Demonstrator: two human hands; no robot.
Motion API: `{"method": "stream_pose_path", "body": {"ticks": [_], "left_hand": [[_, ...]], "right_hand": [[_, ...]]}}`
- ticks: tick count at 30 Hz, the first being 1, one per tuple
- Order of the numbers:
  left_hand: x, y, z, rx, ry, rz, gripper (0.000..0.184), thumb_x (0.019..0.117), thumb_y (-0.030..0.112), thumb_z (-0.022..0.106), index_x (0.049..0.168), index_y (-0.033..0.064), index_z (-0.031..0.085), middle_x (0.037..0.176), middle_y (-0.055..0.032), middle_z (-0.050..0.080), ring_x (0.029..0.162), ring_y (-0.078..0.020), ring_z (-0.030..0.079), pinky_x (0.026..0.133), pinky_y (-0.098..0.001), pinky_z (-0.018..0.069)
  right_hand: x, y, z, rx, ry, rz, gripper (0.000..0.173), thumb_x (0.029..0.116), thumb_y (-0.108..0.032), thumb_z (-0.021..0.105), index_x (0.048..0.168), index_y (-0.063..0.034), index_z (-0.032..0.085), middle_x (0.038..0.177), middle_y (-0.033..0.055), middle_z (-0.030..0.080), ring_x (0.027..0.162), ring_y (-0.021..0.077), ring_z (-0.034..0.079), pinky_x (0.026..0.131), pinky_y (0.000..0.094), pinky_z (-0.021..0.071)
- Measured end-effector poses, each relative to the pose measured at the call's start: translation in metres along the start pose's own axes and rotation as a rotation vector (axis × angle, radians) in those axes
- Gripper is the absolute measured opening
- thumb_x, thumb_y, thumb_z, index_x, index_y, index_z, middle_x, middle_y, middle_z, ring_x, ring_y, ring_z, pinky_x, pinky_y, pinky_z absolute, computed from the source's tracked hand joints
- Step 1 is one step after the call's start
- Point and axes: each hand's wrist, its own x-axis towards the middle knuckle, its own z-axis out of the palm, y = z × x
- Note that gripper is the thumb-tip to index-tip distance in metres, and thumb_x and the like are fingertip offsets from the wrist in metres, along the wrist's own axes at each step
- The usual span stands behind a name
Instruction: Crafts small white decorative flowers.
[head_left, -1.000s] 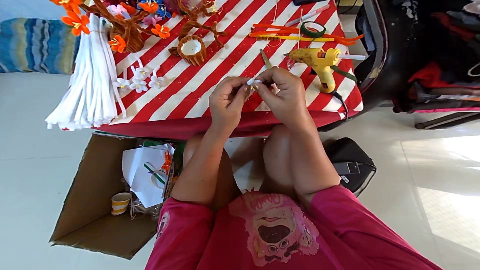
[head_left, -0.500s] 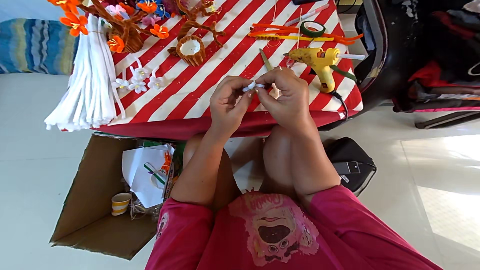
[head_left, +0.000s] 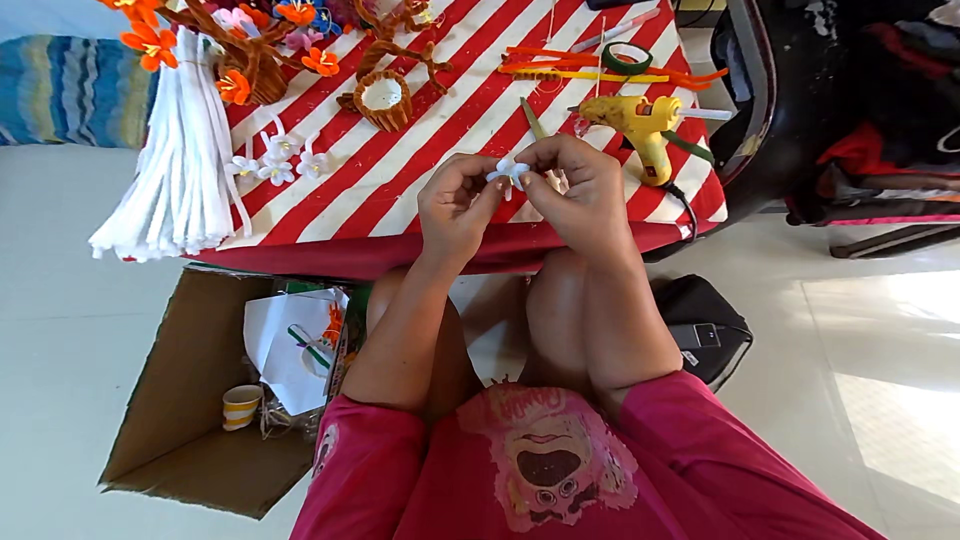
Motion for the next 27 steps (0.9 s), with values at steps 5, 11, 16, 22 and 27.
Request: {"method": "stream_pose_path", "body": {"ticks": [5, 11, 16, 22, 27], "left_hand": [[-0.0001, 0.001, 0.0008, 0.009, 0.004, -0.014, 0.015, 0.0937, -0.004, 0.065, 0.107, 0.002, 0.068, 0.099, -0.0003, 0.064, 0.082, -0.0031, 0.063, 0.074, -0.0177, 0.0562], [-0.0006, -0.0016, 0.0021, 0.024, -0.005, -0.011, 0.015, 0.0934, -0.004, 0.066, 0.108, 0.0001, 0.068, 0.099, -0.0018, 0.064, 0.083, -0.0039, 0.064, 0.075, -0.0186, 0.0569], [-0.0019, -0.0023, 0.0014, -0.023, -0.019, -0.028, 0.016, 0.0942, -0.003, 0.065, 0.109, 0.0025, 0.068, 0.101, 0.0, 0.064, 0.085, -0.0034, 0.063, 0.076, -0.0187, 0.0566], [0.0003, -0.0015, 0.0019, -0.006, -0.029, -0.019, 0.018, 0.0913, -0.003, 0.071, 0.108, 0.0024, 0.067, 0.101, -0.0005, 0.062, 0.087, -0.004, 0.063, 0.078, -0.0187, 0.0569], [0.0006, -0.003, 0.0017, -0.005, -0.029, -0.024, 0.018, 0.0912, -0.005, 0.068, 0.108, 0.0007, 0.066, 0.101, -0.0011, 0.062, 0.087, -0.0042, 0.063, 0.078, -0.0188, 0.0564]], "right_hand": [[-0.0002, 0.0001, 0.0018, 0.014, 0.0, 0.069, 0.014, 0.0917, 0.0, 0.058, 0.102, 0.0036, 0.067, 0.09, 0.0029, 0.066, 0.081, -0.0007, 0.061, 0.076, 0.0156, 0.0519], [-0.0004, 0.0016, 0.0043, 0.016, 0.015, 0.089, 0.01, 0.0922, 0.0, 0.059, 0.099, 0.0018, 0.067, 0.088, 0.0021, 0.067, 0.079, -0.0008, 0.061, 0.075, 0.0158, 0.0524], [-0.0001, 0.0006, 0.0043, 0.008, 0.018, 0.087, 0.009, 0.0915, 0.0, 0.062, 0.098, 0.0022, 0.068, 0.088, 0.0035, 0.068, 0.08, 0.0003, 0.063, 0.076, 0.0169, 0.0537], [0.0001, -0.0004, 0.0036, -0.027, 0.041, 0.061, 0.008, 0.0905, 0.002, 0.063, 0.097, 0.0029, 0.068, 0.087, 0.0043, 0.068, 0.08, 0.0003, 0.063, 0.076, 0.0159, 0.053], [-0.0001, -0.0006, 0.0024, -0.021, 0.032, 0.065, 0.008, 0.0908, 0.001, 0.063, 0.098, 0.0026, 0.068, 0.088, 0.0035, 0.068, 0.081, -0.0004, 0.063, 0.076, 0.0153, 0.0528]]}}
